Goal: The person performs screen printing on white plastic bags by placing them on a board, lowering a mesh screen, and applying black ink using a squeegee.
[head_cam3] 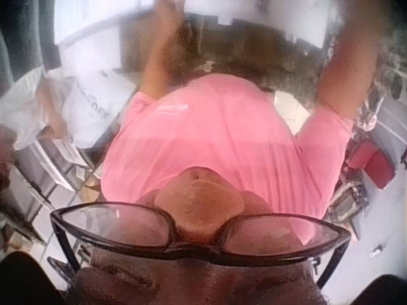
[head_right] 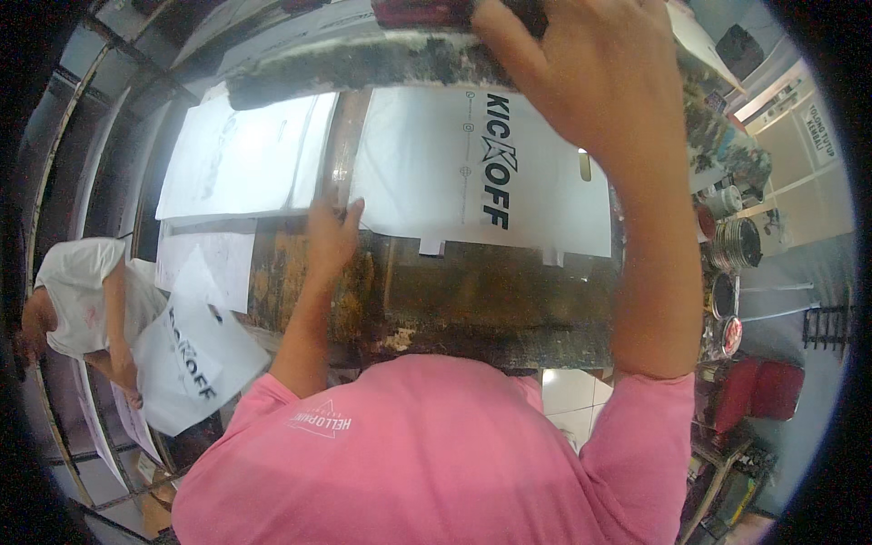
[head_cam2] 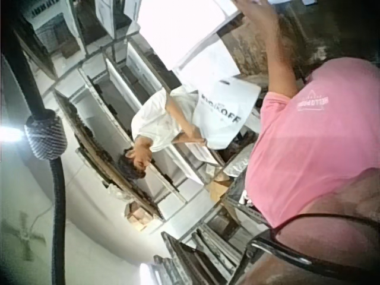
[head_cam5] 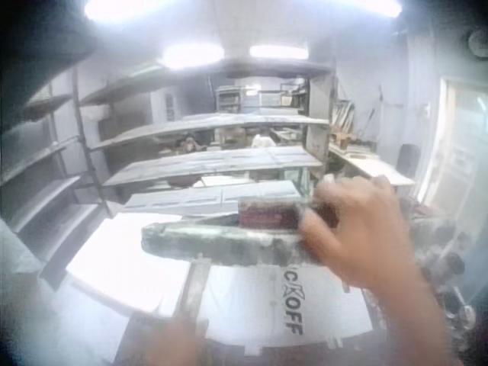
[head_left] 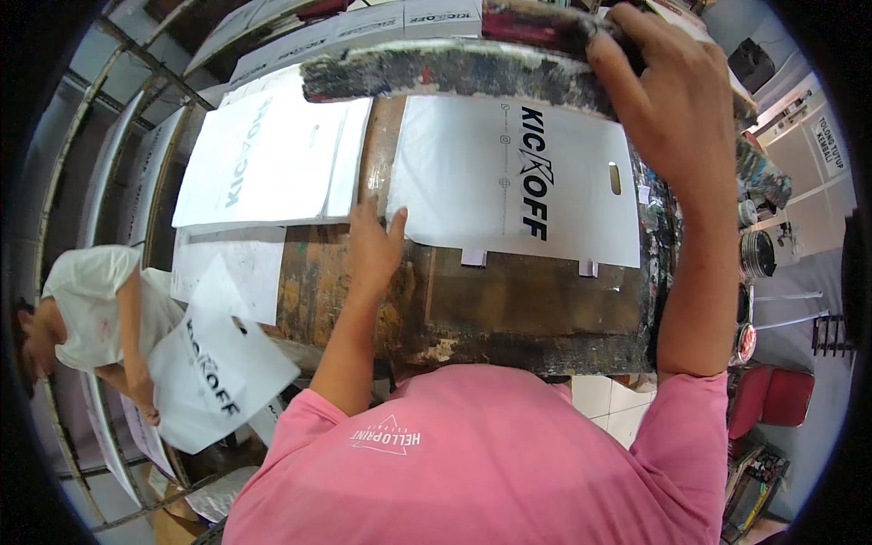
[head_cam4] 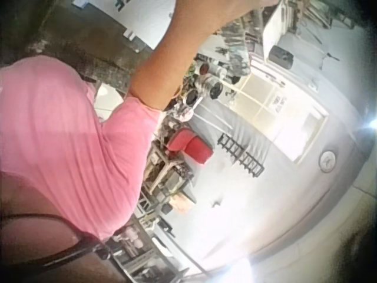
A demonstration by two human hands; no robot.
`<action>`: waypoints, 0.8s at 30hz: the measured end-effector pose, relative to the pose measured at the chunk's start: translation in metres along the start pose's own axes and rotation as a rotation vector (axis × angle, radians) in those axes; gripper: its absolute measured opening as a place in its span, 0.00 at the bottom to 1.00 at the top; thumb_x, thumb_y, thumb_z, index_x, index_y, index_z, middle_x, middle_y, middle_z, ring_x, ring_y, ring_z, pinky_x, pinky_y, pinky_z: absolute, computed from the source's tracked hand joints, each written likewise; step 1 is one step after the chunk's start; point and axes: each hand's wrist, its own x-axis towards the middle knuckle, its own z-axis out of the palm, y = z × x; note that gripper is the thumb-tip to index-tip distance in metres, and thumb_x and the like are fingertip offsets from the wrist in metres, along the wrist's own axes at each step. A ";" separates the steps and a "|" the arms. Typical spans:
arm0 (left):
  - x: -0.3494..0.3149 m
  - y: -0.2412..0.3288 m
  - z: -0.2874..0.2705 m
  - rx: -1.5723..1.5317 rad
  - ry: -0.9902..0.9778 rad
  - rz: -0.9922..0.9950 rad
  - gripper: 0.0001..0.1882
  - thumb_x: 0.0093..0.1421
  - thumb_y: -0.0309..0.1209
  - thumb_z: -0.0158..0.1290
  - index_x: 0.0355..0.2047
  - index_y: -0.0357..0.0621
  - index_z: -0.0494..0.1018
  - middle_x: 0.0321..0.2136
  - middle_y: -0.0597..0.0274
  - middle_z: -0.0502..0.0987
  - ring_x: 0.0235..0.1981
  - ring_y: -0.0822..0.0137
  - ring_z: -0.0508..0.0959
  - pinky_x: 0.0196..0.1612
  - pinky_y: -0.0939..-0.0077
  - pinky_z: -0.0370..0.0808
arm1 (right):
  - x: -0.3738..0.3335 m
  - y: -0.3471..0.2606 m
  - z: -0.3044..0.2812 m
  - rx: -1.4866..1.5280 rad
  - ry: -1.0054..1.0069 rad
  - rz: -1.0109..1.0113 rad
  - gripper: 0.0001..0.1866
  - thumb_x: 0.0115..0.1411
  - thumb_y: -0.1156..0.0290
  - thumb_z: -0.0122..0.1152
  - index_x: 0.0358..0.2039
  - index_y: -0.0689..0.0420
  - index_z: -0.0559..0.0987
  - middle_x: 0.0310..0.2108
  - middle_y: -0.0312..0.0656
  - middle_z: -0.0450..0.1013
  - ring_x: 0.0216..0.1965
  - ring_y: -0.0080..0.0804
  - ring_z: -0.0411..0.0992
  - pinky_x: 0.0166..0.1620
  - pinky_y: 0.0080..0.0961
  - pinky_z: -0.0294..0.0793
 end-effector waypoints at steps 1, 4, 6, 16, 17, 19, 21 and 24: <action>0.001 0.001 0.004 0.048 -0.041 -0.033 0.35 0.62 0.42 0.61 0.59 0.26 0.67 0.51 0.36 0.73 0.48 0.43 0.78 0.54 0.56 0.73 | 0.004 0.008 0.002 0.006 0.012 -0.028 0.22 0.66 0.54 0.52 0.45 0.59 0.81 0.38 0.53 0.78 0.42 0.54 0.75 0.48 0.43 0.69; 0.004 0.004 0.013 0.059 -0.143 -0.130 0.33 0.60 0.43 0.63 0.56 0.26 0.70 0.48 0.36 0.76 0.45 0.45 0.79 0.50 0.58 0.75 | 0.027 -0.007 -0.006 0.111 -0.036 0.221 0.21 0.62 0.55 0.49 0.17 0.55 0.73 0.13 0.35 0.65 0.18 0.26 0.60 0.27 0.30 0.66; 0.014 0.006 0.017 -0.111 -0.191 -0.165 0.32 0.58 0.43 0.64 0.53 0.26 0.73 0.40 0.39 0.78 0.42 0.41 0.78 0.47 0.52 0.74 | 0.035 -0.010 -0.006 0.099 -0.033 0.257 0.21 0.61 0.56 0.49 0.16 0.56 0.73 0.13 0.36 0.65 0.17 0.26 0.60 0.27 0.31 0.66; 0.016 0.045 0.007 -0.221 -0.016 -0.217 0.15 0.63 0.34 0.63 0.33 0.31 0.78 0.21 0.62 0.74 0.26 0.72 0.72 0.31 0.70 0.72 | 0.053 0.008 -0.011 0.128 -0.121 0.318 0.21 0.62 0.55 0.47 0.18 0.56 0.73 0.15 0.35 0.64 0.18 0.26 0.59 0.26 0.29 0.64; 0.017 0.044 0.006 -0.190 -0.048 -0.222 0.15 0.64 0.34 0.62 0.32 0.31 0.77 0.22 0.60 0.74 0.26 0.71 0.72 0.32 0.69 0.72 | 0.054 0.011 -0.011 0.121 -0.121 0.313 0.22 0.62 0.54 0.47 0.18 0.56 0.74 0.15 0.35 0.64 0.18 0.26 0.59 0.26 0.29 0.64; 0.018 0.039 0.004 -0.126 -0.111 -0.233 0.16 0.66 0.35 0.59 0.31 0.30 0.76 0.22 0.58 0.76 0.26 0.69 0.73 0.32 0.67 0.72 | 0.053 0.014 -0.010 0.103 -0.120 0.310 0.22 0.62 0.54 0.46 0.19 0.55 0.74 0.16 0.35 0.65 0.19 0.26 0.59 0.25 0.29 0.63; 0.020 0.033 0.002 0.039 -0.107 -0.064 0.17 0.69 0.36 0.55 0.32 0.29 0.76 0.23 0.52 0.76 0.26 0.65 0.74 0.34 0.64 0.72 | 0.052 0.013 -0.011 0.090 -0.114 0.308 0.22 0.63 0.54 0.46 0.19 0.55 0.74 0.16 0.34 0.65 0.19 0.26 0.59 0.25 0.28 0.63; 0.019 0.032 0.004 0.061 -0.051 0.041 0.20 0.70 0.38 0.53 0.31 0.29 0.76 0.23 0.44 0.76 0.24 0.54 0.74 0.32 0.57 0.70 | 0.054 0.008 -0.011 0.073 -0.128 0.303 0.22 0.63 0.53 0.45 0.20 0.55 0.74 0.17 0.34 0.65 0.20 0.25 0.59 0.24 0.27 0.62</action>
